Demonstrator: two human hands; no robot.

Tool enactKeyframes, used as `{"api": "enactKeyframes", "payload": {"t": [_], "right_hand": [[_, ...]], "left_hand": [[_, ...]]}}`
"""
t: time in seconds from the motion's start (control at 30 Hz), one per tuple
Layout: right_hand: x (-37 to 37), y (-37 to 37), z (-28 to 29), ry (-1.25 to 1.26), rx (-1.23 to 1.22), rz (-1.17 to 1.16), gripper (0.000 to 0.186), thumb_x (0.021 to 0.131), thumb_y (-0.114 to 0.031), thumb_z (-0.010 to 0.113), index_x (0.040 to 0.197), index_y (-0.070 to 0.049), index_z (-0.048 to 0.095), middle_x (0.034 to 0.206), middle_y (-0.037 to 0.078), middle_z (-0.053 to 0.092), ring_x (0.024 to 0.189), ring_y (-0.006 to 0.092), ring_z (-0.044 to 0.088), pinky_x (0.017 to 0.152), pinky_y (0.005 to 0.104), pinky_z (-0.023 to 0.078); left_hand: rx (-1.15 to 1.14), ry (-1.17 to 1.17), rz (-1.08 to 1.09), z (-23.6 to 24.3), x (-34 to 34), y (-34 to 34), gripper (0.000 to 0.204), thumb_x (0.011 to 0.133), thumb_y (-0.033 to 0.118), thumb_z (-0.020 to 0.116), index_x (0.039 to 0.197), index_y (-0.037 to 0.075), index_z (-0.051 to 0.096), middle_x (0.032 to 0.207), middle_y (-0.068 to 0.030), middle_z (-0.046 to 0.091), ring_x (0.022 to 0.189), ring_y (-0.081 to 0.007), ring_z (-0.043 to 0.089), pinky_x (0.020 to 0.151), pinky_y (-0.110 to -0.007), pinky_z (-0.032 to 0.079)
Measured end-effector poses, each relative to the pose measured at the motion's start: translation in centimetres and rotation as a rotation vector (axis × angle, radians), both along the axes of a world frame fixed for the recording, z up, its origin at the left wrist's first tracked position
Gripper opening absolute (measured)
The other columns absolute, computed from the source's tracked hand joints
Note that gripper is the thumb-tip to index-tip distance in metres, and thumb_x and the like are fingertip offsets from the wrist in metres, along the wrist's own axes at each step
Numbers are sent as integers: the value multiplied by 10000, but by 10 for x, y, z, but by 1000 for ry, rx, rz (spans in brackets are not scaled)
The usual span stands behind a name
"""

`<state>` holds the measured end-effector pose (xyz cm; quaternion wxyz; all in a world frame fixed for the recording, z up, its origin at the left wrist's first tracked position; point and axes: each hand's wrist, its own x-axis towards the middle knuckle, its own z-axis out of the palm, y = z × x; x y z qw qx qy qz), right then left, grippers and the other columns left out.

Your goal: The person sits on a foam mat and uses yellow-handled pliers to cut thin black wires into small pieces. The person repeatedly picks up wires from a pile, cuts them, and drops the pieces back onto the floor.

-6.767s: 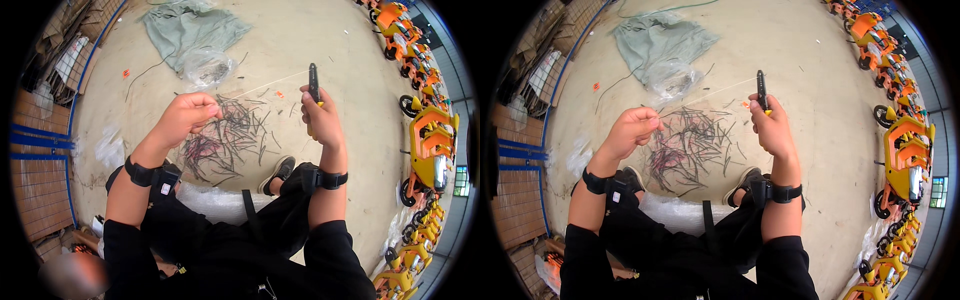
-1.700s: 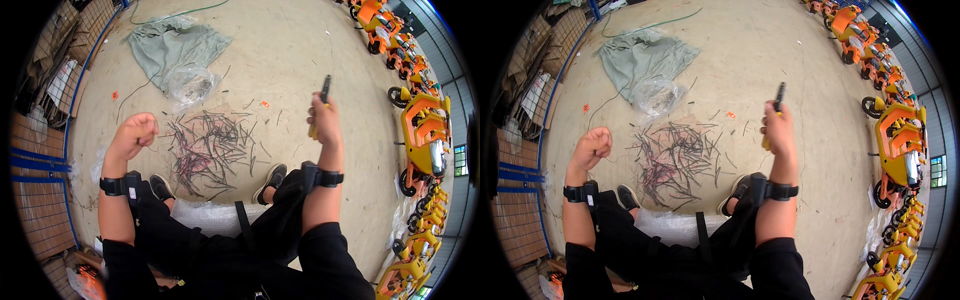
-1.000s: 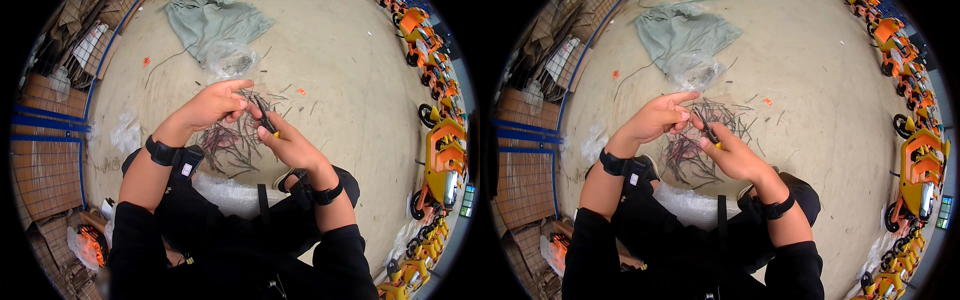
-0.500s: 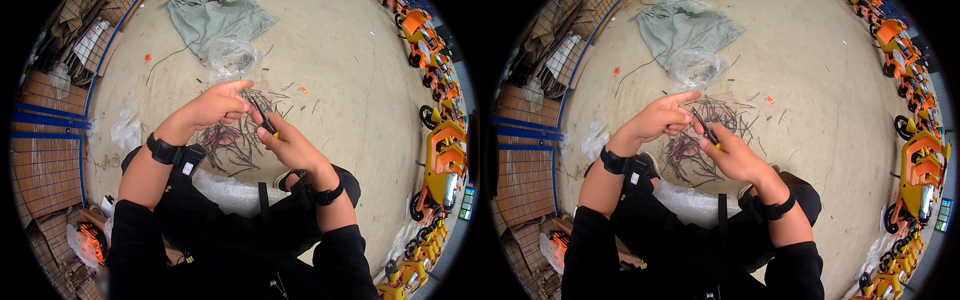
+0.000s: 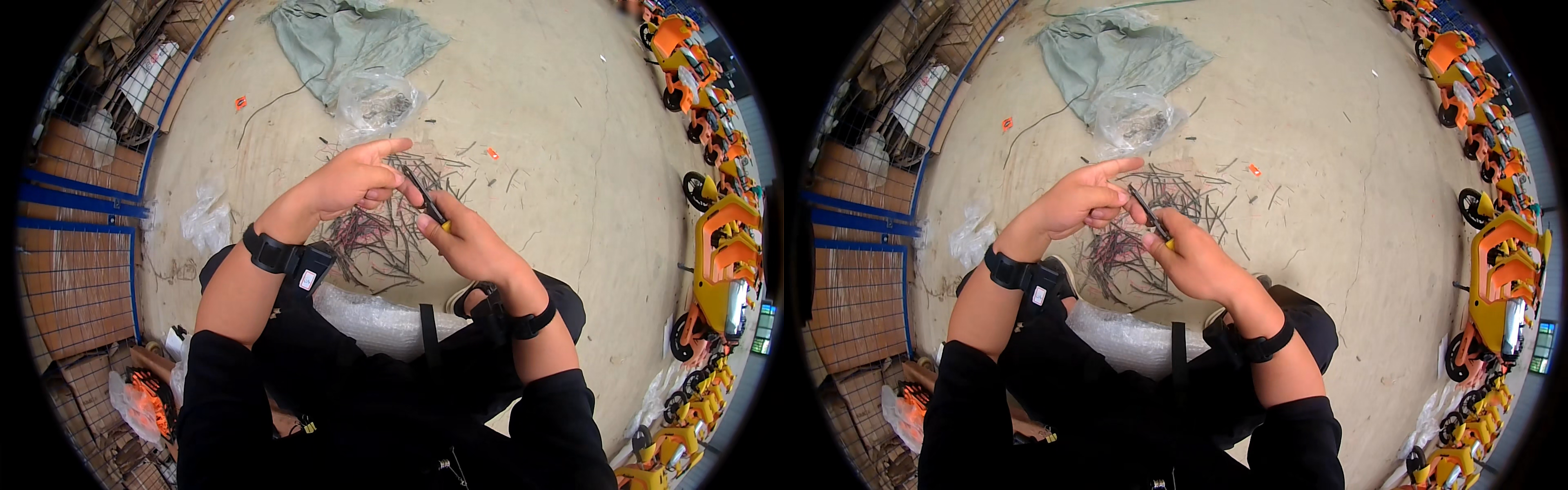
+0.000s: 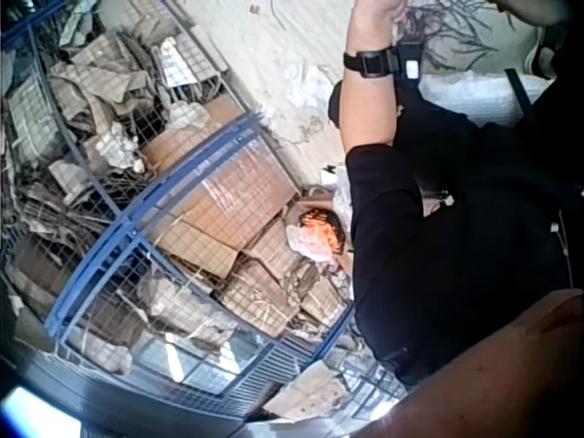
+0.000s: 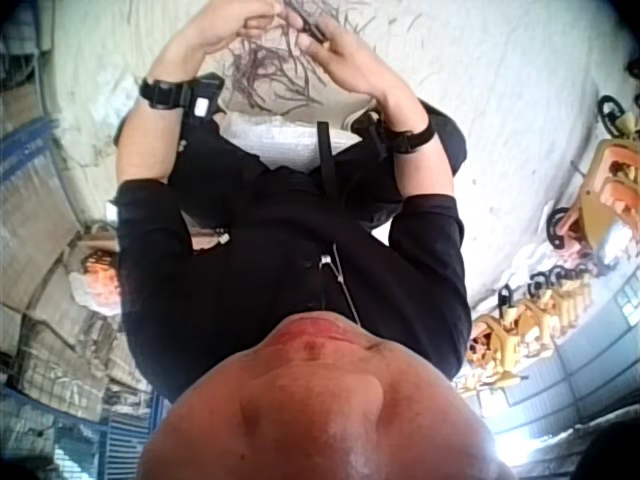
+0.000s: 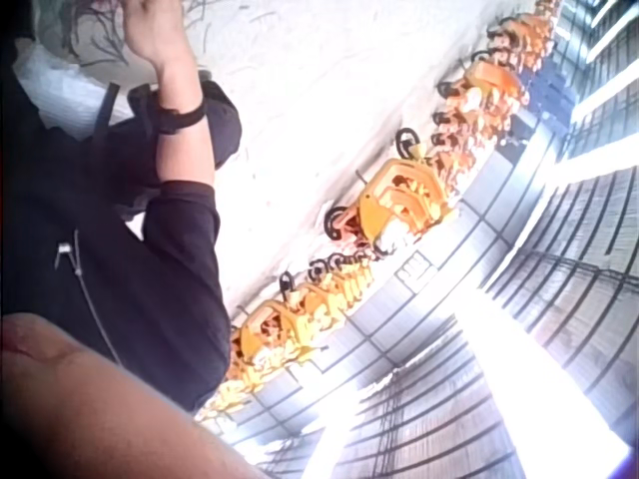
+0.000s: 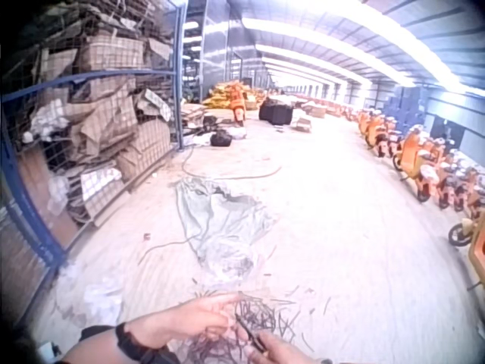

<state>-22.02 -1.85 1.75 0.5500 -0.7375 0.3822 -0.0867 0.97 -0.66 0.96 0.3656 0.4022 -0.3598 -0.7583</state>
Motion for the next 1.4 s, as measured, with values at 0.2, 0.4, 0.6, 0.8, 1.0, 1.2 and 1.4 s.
{"api": "enactKeyframes", "payload": {"t": [0.2, 0.4, 0.6, 0.8, 1.0, 1.2, 1.4], "right_hand": [[0, 0, -1, 0, -22, 2, 376, 973, -269, 541, 1185, 39, 498, 1018, 243, 612, 948, 353, 606, 820, 401, 468], [-2, -1, -18, 1, -199, -77, 354, 951, -223, 563, 1176, 41, 491, 1034, 267, 606, 966, 412, 604, 819, 438, 480], [0, 0, -21, 29, -322, -104, 310, 922, -154, 581, 1152, 33, 490, 1025, 268, 603, 949, 435, 599, 786, 445, 490], [-2, -1, 0, -131, -122, -102, 240, 947, -148, 568, 1127, 3, 517, 976, 157, 614, 874, 276, 591, 762, 358, 479], [-24, -38, -2, -230, 22, -483, 184, 960, -146, 543, 1092, -19, 550, 790, 50, 582, 722, 122, 542, 657, 288, 453], [-49, -59, -2, -253, -85, -623, 157, 959, -133, 530, 1084, -46, 568, 675, -42, 478, 567, 38, 401, 508, 225, 347], [-63, -71, 4, -333, -38, -728, 175, 965, -142, 524, 1106, -42, 551, 667, -45, 460, 523, 28, 379, 450, 218, 305]], "left_hand": [[-35, -61, 16, -1, -3, 0, 682, 900, 30, 504, 1487, -22, 160, 939, -188, 666, 550, -39, 377, 484, -172, 333], [-131, -371, 94, -1, -11, 1, 291, 934, 126, 559, 1178, -20, 496, 809, -75, 672, 567, -38, 427, 497, -198, 349], [-237, -384, 53, -17, -9, 1, 163, 953, 175, 583, 928, 18, 618, 747, 25, 605, 600, -21, 456, 511, -207, 351], [-171, -166, 110, 5, -11, 3, 167, 961, 174, 576, 944, 14, 621, 679, 59, 507, 540, -4, 349, 464, -186, 263], [-94, 25, 135, 2, 4, 8, 169, 961, 159, 566, 964, -6, 597, 624, 60, 428, 485, -19, 257, 436, -202, 204], [-63, -49, 170, 2, 15, 16, 134, 950, 132, 566, 960, 2, 595, 685, 25, 515, 476, -17, 272, 430, -194, 212], [-92, -83, 216, 11, 34, 21, 144, 931, 131, 592, 936, -11, 613, 783, -1, 599, 486, -6, 307, 430, -184, 230]]}}
